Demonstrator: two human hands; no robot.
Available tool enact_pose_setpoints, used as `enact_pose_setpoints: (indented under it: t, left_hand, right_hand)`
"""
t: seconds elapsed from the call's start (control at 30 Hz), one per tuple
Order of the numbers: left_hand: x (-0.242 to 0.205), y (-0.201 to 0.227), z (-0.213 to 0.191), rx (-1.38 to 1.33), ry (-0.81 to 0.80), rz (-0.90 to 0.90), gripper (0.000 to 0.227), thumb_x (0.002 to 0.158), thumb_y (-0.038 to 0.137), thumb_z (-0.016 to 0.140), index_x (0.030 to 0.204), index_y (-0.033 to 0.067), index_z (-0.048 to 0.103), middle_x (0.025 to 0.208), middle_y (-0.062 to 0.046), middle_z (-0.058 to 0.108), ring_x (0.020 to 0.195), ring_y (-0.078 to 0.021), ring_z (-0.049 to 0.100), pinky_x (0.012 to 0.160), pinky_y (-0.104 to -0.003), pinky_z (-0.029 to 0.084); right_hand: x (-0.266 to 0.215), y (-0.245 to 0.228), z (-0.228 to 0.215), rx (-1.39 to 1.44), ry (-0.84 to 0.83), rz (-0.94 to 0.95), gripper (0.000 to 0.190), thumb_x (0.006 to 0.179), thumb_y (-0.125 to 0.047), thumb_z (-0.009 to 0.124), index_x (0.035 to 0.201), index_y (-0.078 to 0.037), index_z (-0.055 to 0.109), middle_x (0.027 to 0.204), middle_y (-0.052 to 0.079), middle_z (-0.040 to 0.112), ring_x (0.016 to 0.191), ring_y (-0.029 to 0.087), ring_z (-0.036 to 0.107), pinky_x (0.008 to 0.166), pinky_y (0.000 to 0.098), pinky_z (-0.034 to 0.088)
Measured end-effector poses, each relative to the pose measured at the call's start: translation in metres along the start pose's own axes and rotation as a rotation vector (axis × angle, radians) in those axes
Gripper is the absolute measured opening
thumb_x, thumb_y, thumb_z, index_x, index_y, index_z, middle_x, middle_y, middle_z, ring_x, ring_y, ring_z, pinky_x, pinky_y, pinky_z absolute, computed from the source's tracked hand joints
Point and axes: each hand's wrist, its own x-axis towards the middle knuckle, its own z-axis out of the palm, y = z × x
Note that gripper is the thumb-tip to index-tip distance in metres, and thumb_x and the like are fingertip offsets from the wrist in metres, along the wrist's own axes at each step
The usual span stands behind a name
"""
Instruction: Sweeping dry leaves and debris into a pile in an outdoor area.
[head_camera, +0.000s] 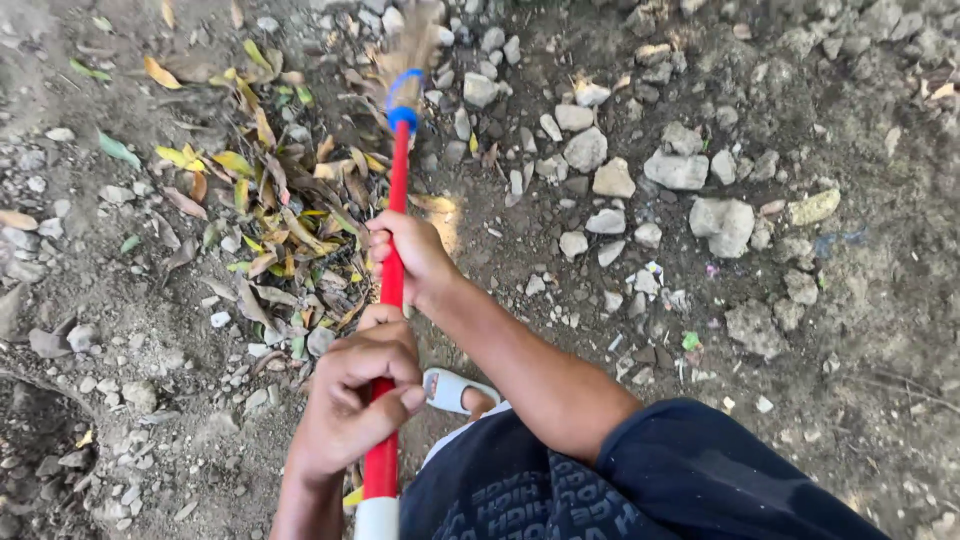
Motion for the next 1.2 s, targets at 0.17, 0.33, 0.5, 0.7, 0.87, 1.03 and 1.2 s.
enact_pose_setpoints:
  t: [0.17,0.33,0.5,0.7,0.87,1.03,1.2]
  left_hand:
    - [0.021,-0.055,0.017,-0.293,0.133,0.03,0.026,0.082,0.027,0.062,0.062,0.0093,0.061,0.056,-0.003,0.052,0.066,-0.0201,0.049,0.078,-0.038,0.039]
    - [0.081,-0.154,0.04,-0.484,0.322,0.178,0.042,0.095,0.034,0.05,0.069,0.0044,0.062,0.045,-0.008,0.047,0.064,-0.0247,0.052,0.093,-0.041,0.04]
    - [0.118,-0.163,0.067,-0.335,0.434,0.02,0.037,0.092,0.03,0.054,0.065,0.005,0.061,0.052,-0.009,0.05,0.067,-0.0219,0.05,0.083,-0.037,0.041]
    - [0.143,-0.049,0.081,-0.104,0.522,-0.129,0.032,0.082,0.034,0.056,0.062,0.009,0.056,0.065,-0.003,0.056,0.065,-0.0167,0.049,0.065,-0.031,0.038]
    - [0.19,-0.029,0.076,-0.154,0.494,0.0,0.034,0.086,0.039,0.055,0.065,0.0123,0.059,0.059,-0.002,0.053,0.069,-0.0183,0.046,0.084,-0.036,0.034]
    - [0.226,-0.065,0.066,-0.434,0.463,0.172,0.04,0.099,0.038,0.046,0.07,0.0133,0.058,0.056,-0.001,0.049,0.062,-0.0169,0.043,0.092,-0.038,0.029]
    - [0.257,-0.107,0.09,-0.578,0.626,-0.014,0.045,0.098,0.034,0.04,0.066,0.0096,0.06,0.066,-0.006,0.049,0.073,-0.0205,0.043,0.083,-0.036,0.032]
  right_hand:
    - [0.011,-0.033,-0.042,-0.262,0.254,-0.077,0.01,0.089,-0.007,0.058,0.088,-0.01,0.048,0.06,-0.005,0.048,0.049,0.007,0.046,0.046,0.0243,0.04]
    - [0.084,-0.065,-0.142,-0.341,0.41,-0.11,0.013,0.082,-0.008,0.055,0.091,-0.008,0.046,0.068,-0.007,0.046,0.052,0.005,0.051,0.049,0.024,0.046]
    - [0.146,-0.064,-0.181,-0.514,0.317,0.164,0.021,0.079,-0.012,0.064,0.094,-0.009,0.05,0.067,-0.004,0.049,0.056,0.011,0.051,0.054,0.0258,0.042]
    - [0.088,-0.12,-0.044,-0.371,0.038,0.209,0.012,0.094,0.001,0.055,0.103,0.005,0.049,0.066,0.003,0.05,0.05,0.011,0.046,0.046,0.022,0.041]
    - [0.075,-0.18,-0.02,-0.297,-0.03,0.173,0.009,0.097,-0.005,0.056,0.097,0.003,0.056,0.071,0.005,0.054,0.057,0.015,0.054,0.054,0.0263,0.047]
    - [0.09,-0.22,-0.05,-0.265,0.175,0.25,0.012,0.097,0.004,0.058,0.102,0.006,0.048,0.073,0.008,0.054,0.055,0.017,0.059,0.049,0.0245,0.056]
    - [0.17,-0.175,-0.164,-0.11,0.197,0.287,0.007,0.083,0.0,0.053,0.079,-0.005,0.052,0.063,0.006,0.054,0.054,0.016,0.053,0.043,0.0244,0.04]
